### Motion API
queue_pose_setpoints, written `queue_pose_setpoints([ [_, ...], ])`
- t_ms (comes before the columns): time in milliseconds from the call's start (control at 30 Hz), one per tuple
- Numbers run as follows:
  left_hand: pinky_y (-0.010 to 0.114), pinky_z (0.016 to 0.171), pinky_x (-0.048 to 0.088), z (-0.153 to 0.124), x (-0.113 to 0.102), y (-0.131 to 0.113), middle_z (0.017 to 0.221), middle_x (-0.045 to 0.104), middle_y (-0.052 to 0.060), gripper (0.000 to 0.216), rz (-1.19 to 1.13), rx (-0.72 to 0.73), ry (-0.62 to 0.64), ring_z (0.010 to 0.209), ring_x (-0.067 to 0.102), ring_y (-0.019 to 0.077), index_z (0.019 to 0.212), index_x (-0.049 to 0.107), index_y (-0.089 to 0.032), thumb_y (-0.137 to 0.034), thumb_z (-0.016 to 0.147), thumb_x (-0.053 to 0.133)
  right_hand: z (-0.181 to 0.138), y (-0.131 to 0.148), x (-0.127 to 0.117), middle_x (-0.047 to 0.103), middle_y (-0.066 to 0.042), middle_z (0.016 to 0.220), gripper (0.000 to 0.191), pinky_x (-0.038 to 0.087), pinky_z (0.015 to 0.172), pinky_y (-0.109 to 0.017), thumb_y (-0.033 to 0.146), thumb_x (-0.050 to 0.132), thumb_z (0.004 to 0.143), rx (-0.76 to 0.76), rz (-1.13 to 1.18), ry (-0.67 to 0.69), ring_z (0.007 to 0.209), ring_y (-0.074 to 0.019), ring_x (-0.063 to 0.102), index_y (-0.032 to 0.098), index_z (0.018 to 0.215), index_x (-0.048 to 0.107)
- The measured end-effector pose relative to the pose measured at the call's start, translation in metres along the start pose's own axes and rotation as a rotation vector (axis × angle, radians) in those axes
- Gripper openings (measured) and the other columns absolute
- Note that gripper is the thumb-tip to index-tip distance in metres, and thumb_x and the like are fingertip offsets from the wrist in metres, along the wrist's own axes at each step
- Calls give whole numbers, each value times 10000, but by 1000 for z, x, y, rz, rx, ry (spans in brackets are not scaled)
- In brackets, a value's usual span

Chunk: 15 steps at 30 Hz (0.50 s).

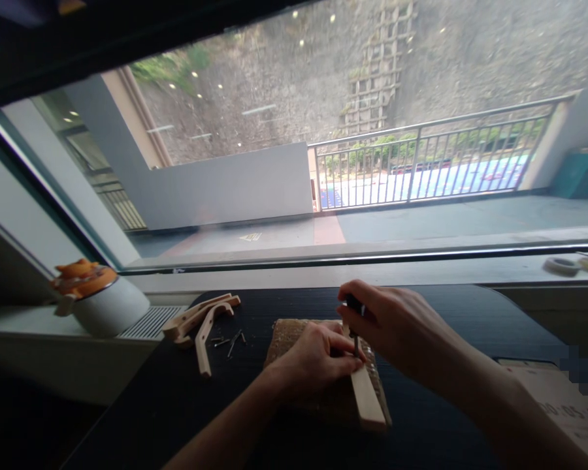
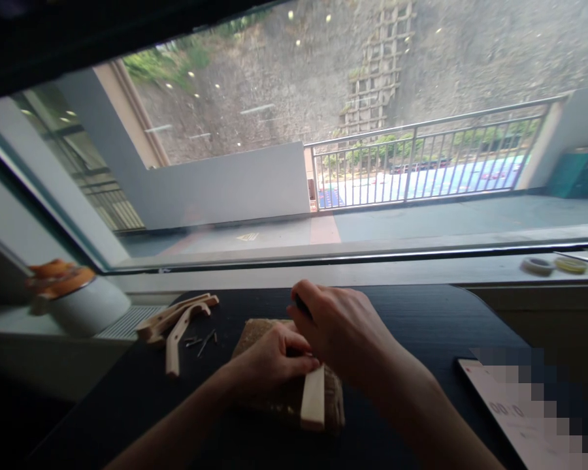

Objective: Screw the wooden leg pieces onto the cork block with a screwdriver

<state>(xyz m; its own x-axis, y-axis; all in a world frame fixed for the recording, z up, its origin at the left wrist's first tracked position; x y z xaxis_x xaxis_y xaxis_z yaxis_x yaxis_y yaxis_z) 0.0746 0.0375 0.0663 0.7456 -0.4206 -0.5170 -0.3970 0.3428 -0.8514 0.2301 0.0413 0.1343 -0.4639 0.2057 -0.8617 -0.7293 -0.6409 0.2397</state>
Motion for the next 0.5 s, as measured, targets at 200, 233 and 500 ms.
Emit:
queue_pose_setpoints([
  [200, 216, 808, 421, 0, 1, 0, 973, 637, 20, 200, 11, 4, 9, 933, 574, 170, 926, 737, -200, -265, 802, 593, 4, -3, 0, 593, 12, 539, 213, 222, 473, -252, 395, 467, 900, 121, -90, -4, 481, -155, 552, 216, 796, 521],
  [233, 219, 818, 418, 0, 1, -1, 967, 639, 17, 196, 23, 2, 6, 943, 572, 173, 921, 736, -204, -264, 799, 596, 3, -3, -1, 604, 11, 558, 207, 229, 477, -250, 400, 469, 897, 114, -74, 0, 488, -152, 555, 218, 817, 530],
  [500, 268, 837, 443, -2, -33, -4, 1077, 628, 55, 321, 75, -85, 8, 971, 586, 199, 1093, 658, -178, -301, 818, 547, -4, -4, -7, 633, 18, 658, 127, 240, 480, -236, 310, 449, 889, 60, 88, 63, 517, -129, 535, 242, 922, 550],
])
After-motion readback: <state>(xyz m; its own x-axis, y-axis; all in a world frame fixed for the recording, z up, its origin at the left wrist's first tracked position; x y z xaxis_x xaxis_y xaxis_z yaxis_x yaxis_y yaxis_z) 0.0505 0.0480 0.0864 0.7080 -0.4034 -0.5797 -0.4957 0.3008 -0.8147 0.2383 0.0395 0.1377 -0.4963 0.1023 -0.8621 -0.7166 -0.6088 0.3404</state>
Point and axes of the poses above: each hand's wrist, its own z-axis towards the middle knuckle, its own x-axis out of the palm, y = z × x, the point moved 1 cm from there along z, towards the middle knuckle
